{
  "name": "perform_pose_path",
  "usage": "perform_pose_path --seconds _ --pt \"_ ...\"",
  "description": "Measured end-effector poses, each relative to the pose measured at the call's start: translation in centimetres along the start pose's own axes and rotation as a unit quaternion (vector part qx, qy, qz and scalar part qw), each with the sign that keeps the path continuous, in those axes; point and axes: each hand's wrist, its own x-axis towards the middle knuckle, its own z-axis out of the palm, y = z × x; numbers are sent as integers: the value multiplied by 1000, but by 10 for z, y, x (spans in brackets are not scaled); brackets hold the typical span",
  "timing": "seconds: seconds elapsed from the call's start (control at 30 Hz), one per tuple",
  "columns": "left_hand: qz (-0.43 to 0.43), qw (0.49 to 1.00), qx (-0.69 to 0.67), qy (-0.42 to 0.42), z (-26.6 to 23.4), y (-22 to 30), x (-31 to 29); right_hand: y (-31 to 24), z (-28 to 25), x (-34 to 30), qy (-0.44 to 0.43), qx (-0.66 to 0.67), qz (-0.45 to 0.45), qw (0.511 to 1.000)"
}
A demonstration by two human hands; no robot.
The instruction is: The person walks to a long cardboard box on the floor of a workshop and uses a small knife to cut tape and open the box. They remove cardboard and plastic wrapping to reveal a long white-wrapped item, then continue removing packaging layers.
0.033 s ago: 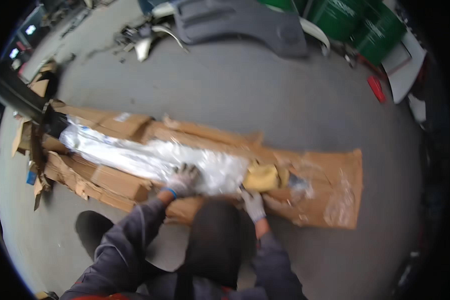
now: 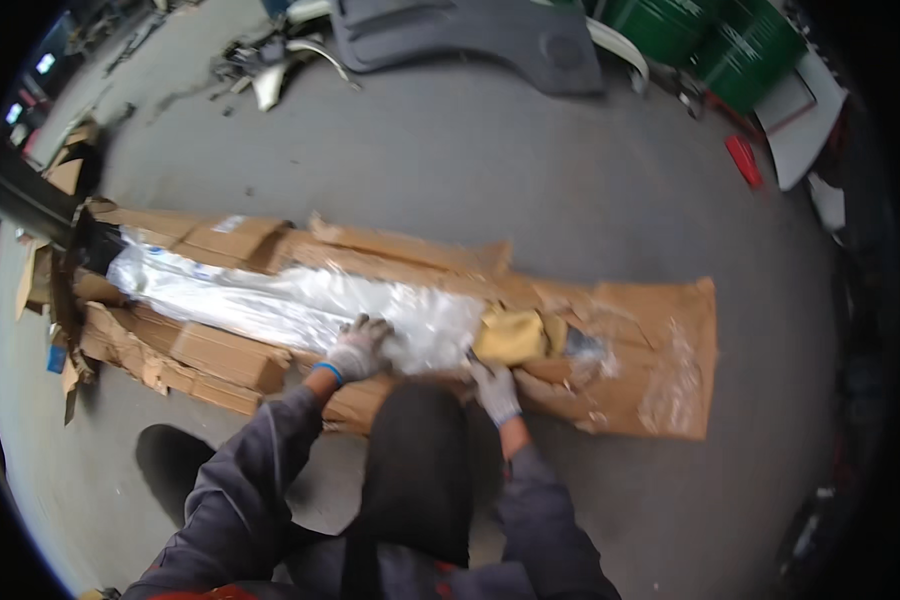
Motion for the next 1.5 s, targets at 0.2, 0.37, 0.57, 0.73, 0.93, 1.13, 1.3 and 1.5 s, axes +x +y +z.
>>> perform_pose_path --seconds 0.2,0.37,0.57,0.73,0.93,1.13,1.3,1.5 --pt "27 802 -565 194 28 41 9 -61 15 -11 -37 88 41 995" --pt "-23 838 -528 133 -14 51 -3 -45 26 -37 31 12 -31 999" --pt "-153 946 -285 -23 7 58 7 -30 16 -17 19 -52 17 998" --pt "-133 924 -352 -71 20 49 26 -77 16 -11 -19 -213 -27 977" --pt "-112 955 -235 145 56 74 25 -171 51 37 -107 -585 -149 790" --pt "-82 897 -384 205 77 71 21 -129 8 41 -188 -712 -163 656" --pt "-92 918 -373 101 65 65 19 -130 -39 19 -40 -643 -197 739" --pt "-31 953 -290 85 11 97 11 -99 -49 -11 83 -574 -151 800"
